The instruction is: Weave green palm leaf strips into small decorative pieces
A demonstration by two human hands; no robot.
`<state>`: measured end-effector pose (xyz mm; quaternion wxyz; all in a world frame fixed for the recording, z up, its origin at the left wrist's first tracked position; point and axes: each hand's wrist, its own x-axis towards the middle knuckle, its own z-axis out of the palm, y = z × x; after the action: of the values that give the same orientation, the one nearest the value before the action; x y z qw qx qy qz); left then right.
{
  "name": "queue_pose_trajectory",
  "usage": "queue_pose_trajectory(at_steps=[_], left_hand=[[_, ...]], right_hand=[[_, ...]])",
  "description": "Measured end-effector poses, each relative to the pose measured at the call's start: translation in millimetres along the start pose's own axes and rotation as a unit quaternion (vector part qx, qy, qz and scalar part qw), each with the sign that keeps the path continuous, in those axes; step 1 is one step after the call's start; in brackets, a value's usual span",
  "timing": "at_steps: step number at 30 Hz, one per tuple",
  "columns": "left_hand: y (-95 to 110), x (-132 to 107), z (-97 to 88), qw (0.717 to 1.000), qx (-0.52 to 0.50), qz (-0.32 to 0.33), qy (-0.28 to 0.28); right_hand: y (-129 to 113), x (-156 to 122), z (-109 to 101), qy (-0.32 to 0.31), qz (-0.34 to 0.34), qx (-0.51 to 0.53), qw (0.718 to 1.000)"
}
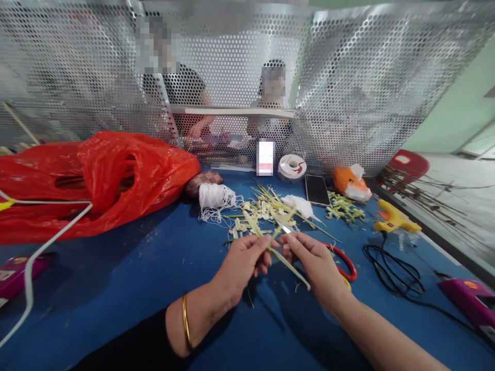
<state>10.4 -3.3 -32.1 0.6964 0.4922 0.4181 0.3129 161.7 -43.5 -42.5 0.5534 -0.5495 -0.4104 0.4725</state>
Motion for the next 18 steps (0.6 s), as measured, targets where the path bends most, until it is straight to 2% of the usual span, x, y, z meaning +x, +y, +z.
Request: queue_pose_trajectory(at_steps=[3,6,12,15,18], left_hand=[[3,6,-5.5,0.999,-0.022,0.024,0.038],[4,5,-5.1,0.999,-0.015,0.012,0.026],[0,4,-0.4,0.999,0.015,0.027,0.013],[-2,4,-0.2,1.000,0.010,0.022,0.011],[-2,4,0.4,1.000,0.002,0.014,0.015]], right_hand=[[1,-4,1,-0.044,-0.024,-0.080,0.996],[3,-7,2,-0.080,-0.062,-0.152,0.983],[6,-11,1,-0.071,-0.165,-0.275,0.944],[4,-15,2,-0.087,-0.227,-0.314,0.918],[2,-20,4,-0.088,-0.254,-0.333,0.904]])
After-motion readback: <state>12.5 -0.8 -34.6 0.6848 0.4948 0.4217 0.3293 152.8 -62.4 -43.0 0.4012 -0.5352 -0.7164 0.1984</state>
